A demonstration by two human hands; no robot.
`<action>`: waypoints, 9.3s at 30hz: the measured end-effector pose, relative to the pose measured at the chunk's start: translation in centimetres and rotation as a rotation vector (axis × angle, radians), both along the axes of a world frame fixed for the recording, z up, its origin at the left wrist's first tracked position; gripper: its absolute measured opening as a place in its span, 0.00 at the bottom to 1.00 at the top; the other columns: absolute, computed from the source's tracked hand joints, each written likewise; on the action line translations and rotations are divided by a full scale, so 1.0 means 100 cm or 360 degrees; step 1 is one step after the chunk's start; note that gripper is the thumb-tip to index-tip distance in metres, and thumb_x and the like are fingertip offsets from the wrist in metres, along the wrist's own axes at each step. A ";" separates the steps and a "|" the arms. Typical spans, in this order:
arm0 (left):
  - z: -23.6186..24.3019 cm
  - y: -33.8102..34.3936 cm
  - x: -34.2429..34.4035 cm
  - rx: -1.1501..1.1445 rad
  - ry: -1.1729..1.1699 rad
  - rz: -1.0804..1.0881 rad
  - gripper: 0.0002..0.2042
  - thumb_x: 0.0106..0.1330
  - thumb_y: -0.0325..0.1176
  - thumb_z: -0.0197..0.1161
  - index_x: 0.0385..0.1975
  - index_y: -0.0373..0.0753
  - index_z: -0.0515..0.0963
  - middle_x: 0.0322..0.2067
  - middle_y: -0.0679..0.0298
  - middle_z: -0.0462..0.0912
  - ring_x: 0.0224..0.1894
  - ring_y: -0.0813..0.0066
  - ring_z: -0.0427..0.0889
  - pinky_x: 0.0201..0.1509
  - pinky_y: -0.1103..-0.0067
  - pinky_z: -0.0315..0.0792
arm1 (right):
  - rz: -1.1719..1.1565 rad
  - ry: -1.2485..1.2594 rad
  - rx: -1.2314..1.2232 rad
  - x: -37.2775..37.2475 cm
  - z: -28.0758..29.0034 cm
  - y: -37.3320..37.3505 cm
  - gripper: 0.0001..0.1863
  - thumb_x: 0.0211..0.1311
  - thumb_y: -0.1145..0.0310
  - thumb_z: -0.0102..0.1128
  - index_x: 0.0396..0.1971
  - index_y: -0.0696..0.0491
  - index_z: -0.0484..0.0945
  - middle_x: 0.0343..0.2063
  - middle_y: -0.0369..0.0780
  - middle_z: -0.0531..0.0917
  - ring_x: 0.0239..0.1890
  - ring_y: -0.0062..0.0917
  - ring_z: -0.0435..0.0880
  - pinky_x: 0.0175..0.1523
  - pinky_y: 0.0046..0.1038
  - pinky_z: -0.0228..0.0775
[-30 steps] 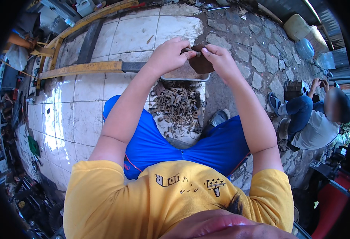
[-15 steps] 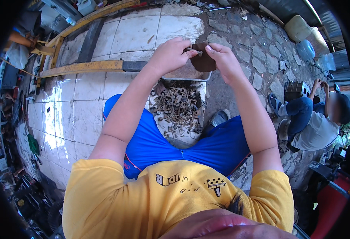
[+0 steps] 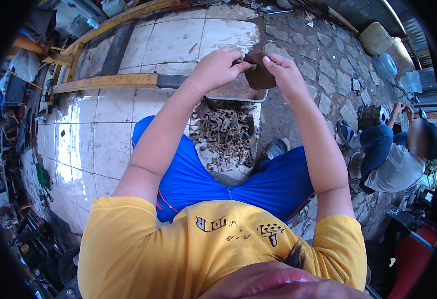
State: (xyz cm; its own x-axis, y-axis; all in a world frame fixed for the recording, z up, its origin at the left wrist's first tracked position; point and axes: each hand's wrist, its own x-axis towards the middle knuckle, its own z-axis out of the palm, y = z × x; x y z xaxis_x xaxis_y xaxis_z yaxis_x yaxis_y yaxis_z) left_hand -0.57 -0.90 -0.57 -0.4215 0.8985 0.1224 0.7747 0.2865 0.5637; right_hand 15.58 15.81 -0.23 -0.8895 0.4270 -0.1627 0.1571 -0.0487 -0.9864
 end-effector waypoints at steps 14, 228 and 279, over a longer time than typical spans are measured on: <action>0.007 -0.001 0.004 0.0088 -0.0083 -0.0092 0.19 0.73 0.48 0.66 0.40 0.35 0.82 0.38 0.49 0.83 0.45 0.48 0.82 0.49 0.61 0.75 | 0.0061 -0.0021 -0.0042 -0.002 -0.009 0.001 0.15 0.82 0.63 0.56 0.51 0.58 0.86 0.38 0.33 0.88 0.39 0.14 0.83 0.47 0.22 0.74; 0.006 -0.003 0.006 0.0300 0.0108 0.0056 0.10 0.72 0.35 0.65 0.46 0.38 0.83 0.40 0.51 0.83 0.47 0.48 0.83 0.50 0.61 0.76 | -0.0066 -0.0021 -0.0115 -0.001 0.021 -0.010 0.20 0.83 0.59 0.57 0.54 0.62 0.84 0.42 0.39 0.90 0.42 0.24 0.90 0.50 0.29 0.86; 0.009 0.004 0.014 0.0609 -0.0024 0.0031 0.07 0.68 0.31 0.67 0.41 0.37 0.83 0.39 0.46 0.86 0.45 0.43 0.85 0.49 0.56 0.78 | -0.0093 0.0113 0.0378 -0.007 -0.011 0.002 0.15 0.73 0.62 0.72 0.47 0.59 0.90 0.37 0.35 0.91 0.41 0.13 0.85 0.48 0.21 0.77</action>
State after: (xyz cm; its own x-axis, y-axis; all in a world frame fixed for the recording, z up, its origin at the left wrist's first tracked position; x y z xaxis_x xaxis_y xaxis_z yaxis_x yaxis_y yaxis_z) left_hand 0.87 -0.46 0.28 -0.4423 0.7808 0.4413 0.7619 0.0674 0.6442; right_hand 14.91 16.01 -1.30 -0.8679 0.4966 0.0102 0.0907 0.1786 -0.9797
